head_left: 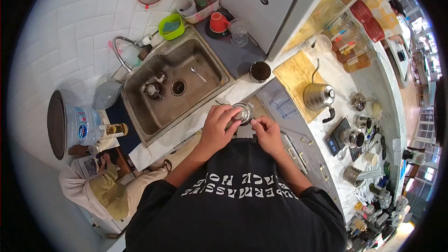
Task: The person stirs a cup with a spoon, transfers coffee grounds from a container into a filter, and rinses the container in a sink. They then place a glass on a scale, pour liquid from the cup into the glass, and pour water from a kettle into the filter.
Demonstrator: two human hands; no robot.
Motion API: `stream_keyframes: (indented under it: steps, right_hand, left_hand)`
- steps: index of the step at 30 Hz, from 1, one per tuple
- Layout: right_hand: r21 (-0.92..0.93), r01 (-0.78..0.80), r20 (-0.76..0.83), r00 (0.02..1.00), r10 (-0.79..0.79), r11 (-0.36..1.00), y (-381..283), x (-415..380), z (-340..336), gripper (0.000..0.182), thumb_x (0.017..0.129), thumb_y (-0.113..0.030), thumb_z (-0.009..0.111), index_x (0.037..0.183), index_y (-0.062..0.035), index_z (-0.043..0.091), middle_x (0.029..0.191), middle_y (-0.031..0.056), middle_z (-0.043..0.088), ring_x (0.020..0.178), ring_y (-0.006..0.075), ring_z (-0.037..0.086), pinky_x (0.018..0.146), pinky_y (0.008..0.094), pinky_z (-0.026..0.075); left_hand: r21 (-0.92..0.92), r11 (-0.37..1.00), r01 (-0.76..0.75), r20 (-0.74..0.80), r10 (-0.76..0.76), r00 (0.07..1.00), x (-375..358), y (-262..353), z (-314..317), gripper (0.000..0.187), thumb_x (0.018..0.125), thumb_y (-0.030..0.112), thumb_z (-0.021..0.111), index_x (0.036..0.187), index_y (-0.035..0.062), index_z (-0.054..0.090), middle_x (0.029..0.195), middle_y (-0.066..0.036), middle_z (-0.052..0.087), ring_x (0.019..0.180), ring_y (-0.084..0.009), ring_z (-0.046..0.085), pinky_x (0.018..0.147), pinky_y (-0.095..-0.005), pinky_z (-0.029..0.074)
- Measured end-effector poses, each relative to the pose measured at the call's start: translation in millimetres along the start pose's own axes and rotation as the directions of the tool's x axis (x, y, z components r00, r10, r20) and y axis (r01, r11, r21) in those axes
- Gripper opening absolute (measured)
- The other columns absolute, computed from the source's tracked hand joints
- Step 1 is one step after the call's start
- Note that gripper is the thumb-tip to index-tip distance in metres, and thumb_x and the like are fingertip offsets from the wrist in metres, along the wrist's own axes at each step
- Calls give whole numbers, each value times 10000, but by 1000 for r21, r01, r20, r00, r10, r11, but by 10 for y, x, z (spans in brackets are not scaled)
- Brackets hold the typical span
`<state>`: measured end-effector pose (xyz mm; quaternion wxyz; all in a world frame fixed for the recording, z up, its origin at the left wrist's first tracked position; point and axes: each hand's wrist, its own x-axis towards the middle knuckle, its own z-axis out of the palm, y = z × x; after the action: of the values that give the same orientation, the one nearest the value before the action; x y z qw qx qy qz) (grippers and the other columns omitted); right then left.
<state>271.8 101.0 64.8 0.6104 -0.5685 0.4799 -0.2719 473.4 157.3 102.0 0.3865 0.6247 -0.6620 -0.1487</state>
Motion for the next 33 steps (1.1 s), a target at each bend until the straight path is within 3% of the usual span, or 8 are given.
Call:
stream_keyframes:
  steps: [4,6,12,16,19,24,27,33]
  right_hand:
    - [-65,41,48,998,-38,997,-96,195,-36,217,997,-175,698,865,-5,672,681,-55,541,619,34,456,542,255,360]
    - [-108,53,24,998,-51,993,-105,356,-33,226,965,-184,719,861,14,686,650,8,547,601,86,460,547,298,371]
    - [-181,78,52,996,-70,980,-211,726,74,234,953,-181,730,868,35,696,649,68,566,584,133,484,550,336,384]
    - [-310,282,14,956,-293,908,-262,820,270,205,927,-150,759,875,33,683,734,150,615,603,254,577,576,387,437]
    - [-362,329,1,936,-352,873,-423,876,503,189,922,-142,765,881,22,680,748,166,622,624,303,610,583,401,457]
    - [-390,319,13,940,-342,864,-503,1105,1007,188,927,-147,759,902,20,676,785,178,632,653,335,631,600,427,479]
    - [-442,334,52,936,-348,833,-478,1267,1222,197,929,-155,758,920,20,669,811,192,639,675,364,642,616,451,494]
    - [-526,351,90,928,-360,775,-429,1577,1501,196,934,-157,748,905,16,662,802,212,638,697,405,636,618,469,488]
  left_hand:
    - [-6,998,69,49,-68,996,196,-74,9,399,845,93,782,1229,56,678,1146,-123,615,1028,-323,615,888,-431,505]
    - [12,997,74,41,-74,996,281,-140,41,398,842,93,787,1219,58,666,1128,-124,611,1031,-331,611,890,-432,508]
    - [2,989,148,-57,-148,987,367,-450,213,361,858,75,770,1189,36,631,1131,-158,606,1028,-367,618,872,-438,519]
    - [-43,984,173,-65,-175,982,412,-612,121,359,873,71,757,1204,35,622,1124,-159,610,1002,-363,638,850,-436,528]
    - [-57,987,151,-87,-155,984,473,-743,-92,350,886,71,747,1209,40,618,1109,-157,615,983,-359,649,834,-438,532]
    - [-98,972,214,-91,-223,970,485,-1145,-403,323,910,84,731,1207,46,612,1069,-158,622,960,-364,653,814,-446,532]
    - [-69,963,260,-4,-261,965,530,-1441,-523,311,928,105,718,1208,48,596,1046,-162,624,936,-381,644,799,-456,525]
    - [-93,979,181,21,-180,984,649,-1992,-576,300,951,133,697,1214,52,578,1034,-176,632,931,-397,638,798,-483,516]
